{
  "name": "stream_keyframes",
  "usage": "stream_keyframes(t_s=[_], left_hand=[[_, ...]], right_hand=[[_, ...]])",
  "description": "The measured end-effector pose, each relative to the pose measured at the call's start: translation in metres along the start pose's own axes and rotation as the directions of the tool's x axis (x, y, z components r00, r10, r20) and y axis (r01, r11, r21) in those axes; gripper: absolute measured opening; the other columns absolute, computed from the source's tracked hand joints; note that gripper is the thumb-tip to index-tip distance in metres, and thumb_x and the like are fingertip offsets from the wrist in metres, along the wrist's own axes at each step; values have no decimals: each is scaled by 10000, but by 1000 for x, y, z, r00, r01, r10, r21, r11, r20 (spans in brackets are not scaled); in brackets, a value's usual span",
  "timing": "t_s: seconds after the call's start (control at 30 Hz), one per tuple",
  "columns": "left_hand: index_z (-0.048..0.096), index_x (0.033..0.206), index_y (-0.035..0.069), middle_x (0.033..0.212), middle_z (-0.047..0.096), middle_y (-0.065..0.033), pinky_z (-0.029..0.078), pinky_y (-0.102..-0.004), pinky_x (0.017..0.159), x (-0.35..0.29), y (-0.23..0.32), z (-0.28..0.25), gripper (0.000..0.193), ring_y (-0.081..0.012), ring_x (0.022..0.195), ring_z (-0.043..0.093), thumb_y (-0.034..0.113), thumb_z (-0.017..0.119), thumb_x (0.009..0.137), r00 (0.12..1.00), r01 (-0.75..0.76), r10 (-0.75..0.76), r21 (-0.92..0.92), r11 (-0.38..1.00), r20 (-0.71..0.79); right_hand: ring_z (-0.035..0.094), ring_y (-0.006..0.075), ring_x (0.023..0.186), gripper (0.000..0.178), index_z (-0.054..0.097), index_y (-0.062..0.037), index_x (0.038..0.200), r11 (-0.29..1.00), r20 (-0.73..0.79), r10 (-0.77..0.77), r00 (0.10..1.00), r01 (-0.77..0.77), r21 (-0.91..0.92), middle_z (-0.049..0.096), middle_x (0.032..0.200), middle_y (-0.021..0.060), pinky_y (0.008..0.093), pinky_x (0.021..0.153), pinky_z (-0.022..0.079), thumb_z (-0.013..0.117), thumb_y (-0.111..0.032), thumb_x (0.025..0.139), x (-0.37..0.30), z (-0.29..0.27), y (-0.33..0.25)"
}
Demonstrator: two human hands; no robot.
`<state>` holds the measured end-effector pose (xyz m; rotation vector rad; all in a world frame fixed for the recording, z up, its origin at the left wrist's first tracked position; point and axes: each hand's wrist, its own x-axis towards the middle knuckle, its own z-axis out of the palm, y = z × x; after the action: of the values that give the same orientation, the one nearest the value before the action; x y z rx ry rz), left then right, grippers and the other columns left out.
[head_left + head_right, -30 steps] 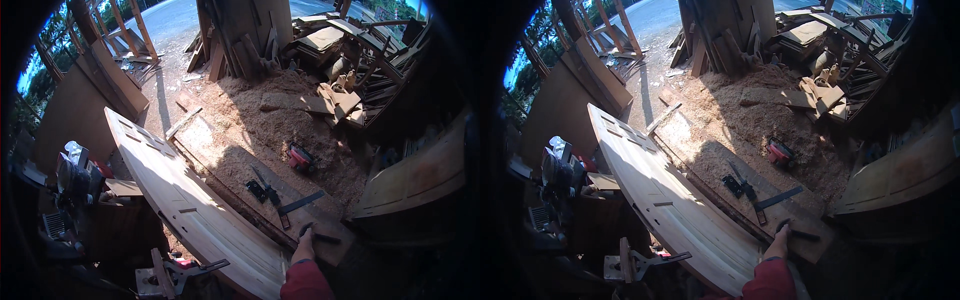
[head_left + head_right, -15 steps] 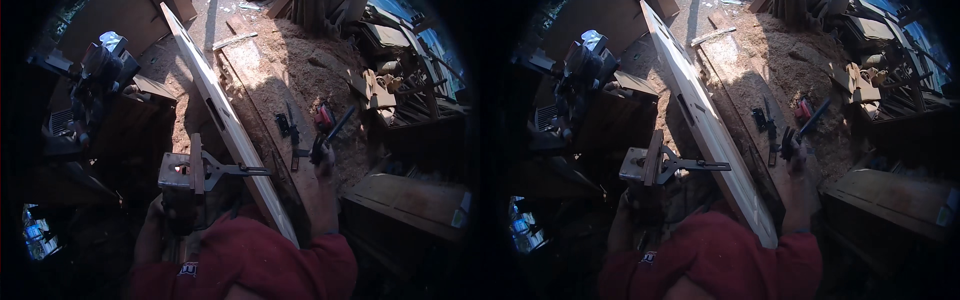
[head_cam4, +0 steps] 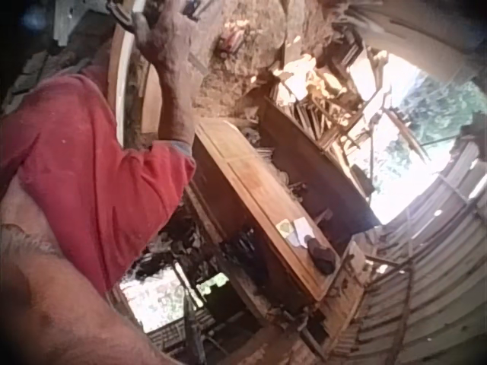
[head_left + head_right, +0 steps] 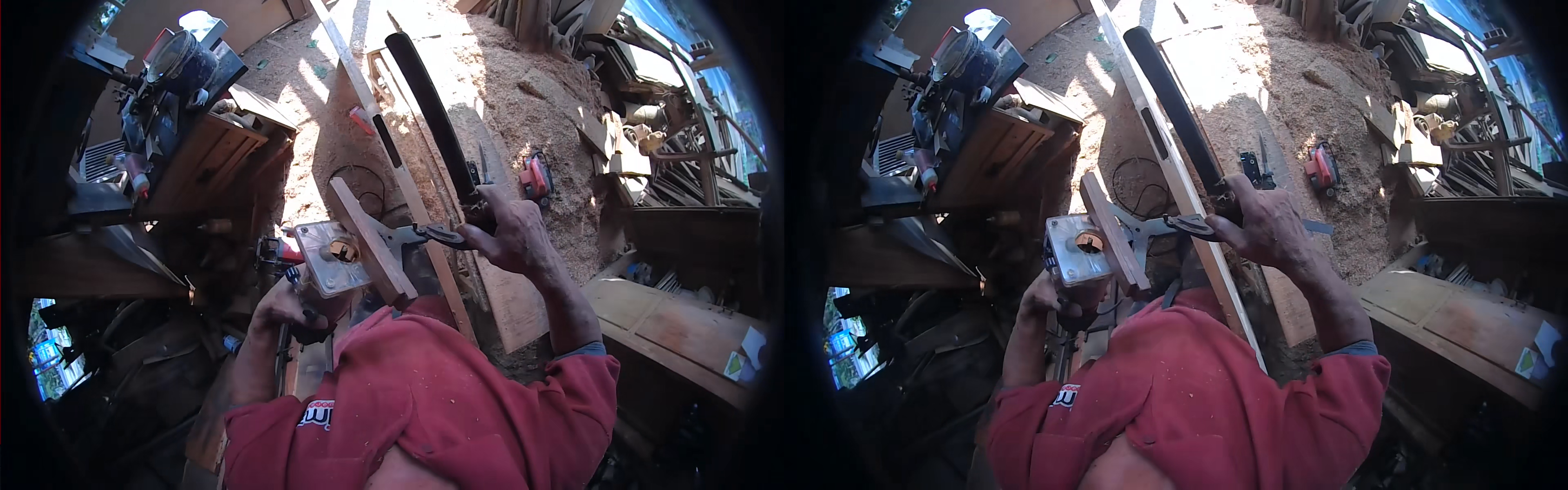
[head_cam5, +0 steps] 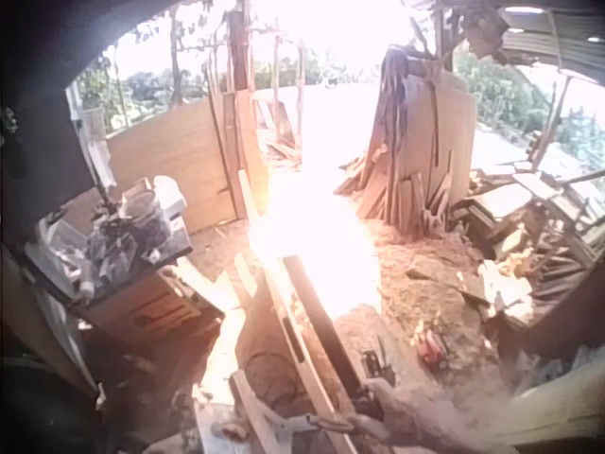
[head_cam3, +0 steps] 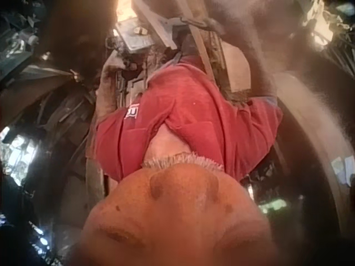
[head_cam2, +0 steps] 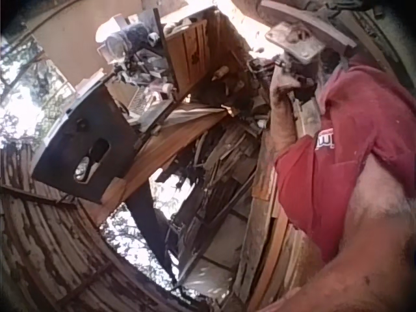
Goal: The person routes the edge of a wooden door using a handheld router, periodically stopping to check the work and use a combination square.
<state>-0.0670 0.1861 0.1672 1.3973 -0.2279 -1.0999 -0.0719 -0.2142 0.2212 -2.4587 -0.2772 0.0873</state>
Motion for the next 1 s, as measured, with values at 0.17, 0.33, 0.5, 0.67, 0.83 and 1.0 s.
stream_keyframes(t_s=[0.17, 0.33, 0.5, 0.67, 0.83, 1.0], left_hand=[[508, 1321, -10, 1239, 613, -72, 453, -330, 998, 7, 22, 19, 887, -147, 1110, 568, 182, 872, 535, 999, -32, 33, 25, 999, -21], [530, 1298, 25, 1153, 640, -51, 486, -324, 926, 9, 16, 17, 914, -155, 1013, 601, 183, 932, 493, 996, -81, 88, 224, 971, -21], [574, 1232, 33, 1039, 685, -86, 516, -331, 872, 16, 10, 20, 776, -165, 912, 639, 175, 900, 542, 979, -155, 199, 441, 884, -55], [553, 1231, 27, 1039, 684, -142, 536, -373, 848, 19, 1, 33, 817, -262, 946, 683, 261, 922, 541, 966, -65, 222, 708, 703, -132], [543, 1225, 26, 1012, 680, -171, 540, -421, 810, 24, 8, 41, 865, -361, 924, 679, 338, 929, 518, 947, -30, 283, 838, 544, -150], [562, 1196, 58, 943, 660, -185, 524, -428, 788, 16, 14, 26, 834, -378, 886, 666, 371, 920, 511, 961, -49, 248, 814, 579, -118]], right_hand=[[705, 324, 716, 524, 499, -22, 1165, 994, 13, -4, 1000, 5, -113, 710, 791, 148, 413, 640, 525, 785, -262, 797, 5, 11, -5], [685, 351, 711, 517, 490, -38, 1108, 991, 107, 64, 992, -50, -123, 671, 744, 154, 453, 674, 506, 738, -400, 837, 13, 12, -10], [687, 373, 800, 589, 489, -29, 1114, 971, 273, 220, 937, -184, -153, 691, 811, 163, 477, 746, 509, 735, -482, 828, 18, 26, -3], [678, 399, 888, 623, 491, 1, 1117, 957, 266, 288, 920, -267, -111, 696, 887, 212, 488, 788, 507, 715, -509, 836, 16, 55, 10], [678, 395, 870, 605, 504, -10, 1111, 946, 204, 323, 924, -311, -93, 687, 867, 217, 481, 766, 507, 718, -505, 836, 16, 69, 24], [654, 286, 728, 455, 617, -19, 973, 756, 1, 590, 808, -553, 350, 651, 772, 154, 410, 693, 490, 718, -448, 859, -37, 105, 94]])
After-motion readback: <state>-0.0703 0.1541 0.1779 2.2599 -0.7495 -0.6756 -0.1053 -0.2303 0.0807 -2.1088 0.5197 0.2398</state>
